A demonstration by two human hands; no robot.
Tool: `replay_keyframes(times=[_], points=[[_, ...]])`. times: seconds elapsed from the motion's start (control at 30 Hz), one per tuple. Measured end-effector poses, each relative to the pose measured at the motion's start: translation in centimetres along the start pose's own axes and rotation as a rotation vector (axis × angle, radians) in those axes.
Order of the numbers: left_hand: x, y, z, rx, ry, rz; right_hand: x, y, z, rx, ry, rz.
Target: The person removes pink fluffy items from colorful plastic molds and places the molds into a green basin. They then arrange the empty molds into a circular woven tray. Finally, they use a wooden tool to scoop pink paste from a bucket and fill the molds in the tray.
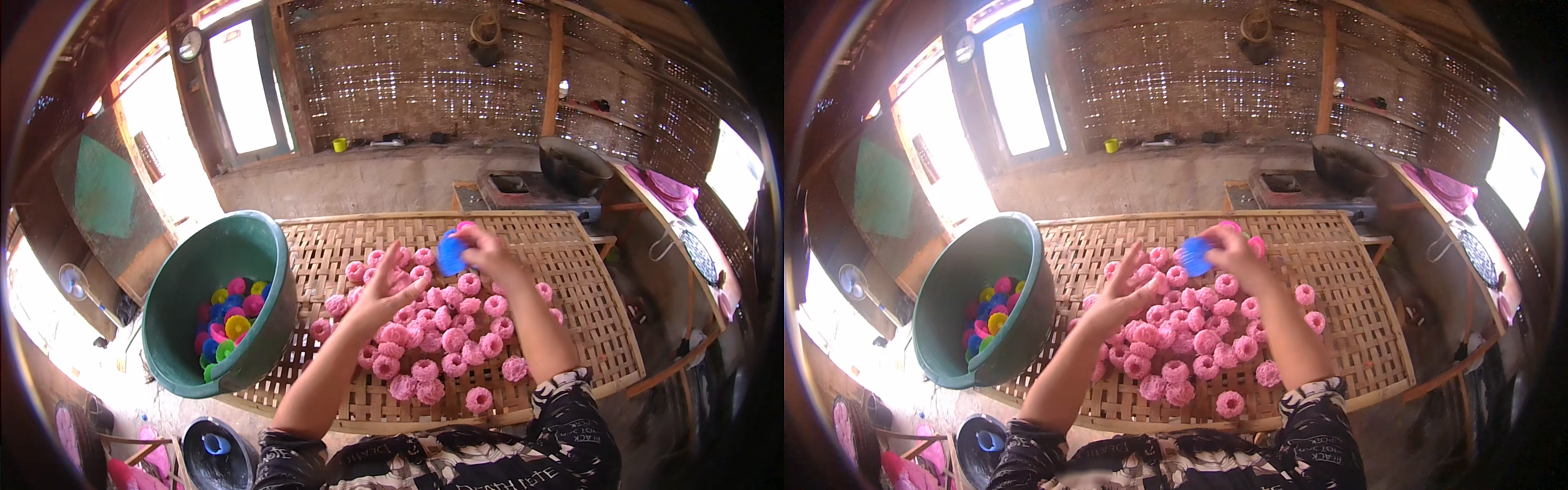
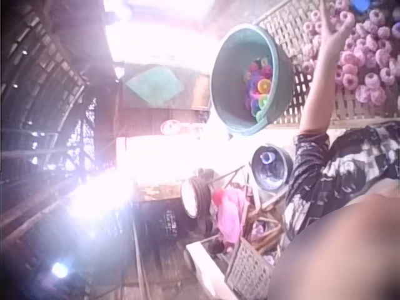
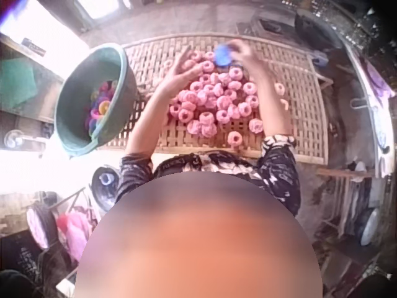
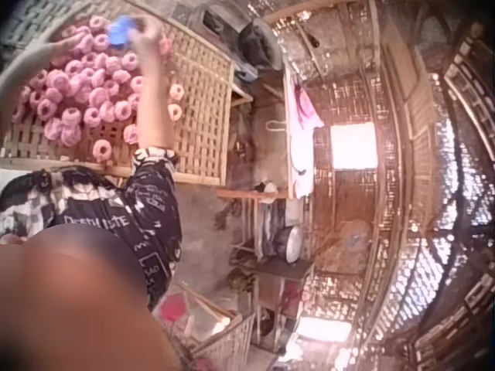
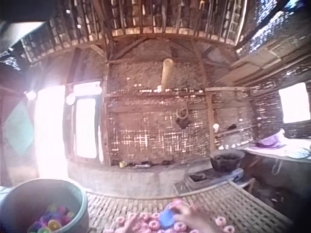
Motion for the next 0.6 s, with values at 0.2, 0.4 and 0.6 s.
replay_keyframes(times=[0.2, 0.4, 0.6], points=[[-2.8, 0.4, -1.6, 0.066, 0.411, -0.184, -1.5, 0.1, 7.1, -0.428, 0.107, -0.308], [5.6, 6.8, -12.7, 0.701, -1.067, 0.39, 6.9, -3.2, -5.6, 0.102, 1.174, -0.15], [5.2, 11.0, -18.5, 0.913, -1.342, -0.048, 11.7, -0.2, -11.6, 0.062, 1.074, 0.208]])
Point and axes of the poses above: each hand's wrist, its own y-axis away from the middle knuckle, its own z-axis out of the palm, x = y × z, the point moved 5 cm from there along -y, towards the middle knuckle, and after that the axes turned 7 degrees about -x, right-handed, at the moved point
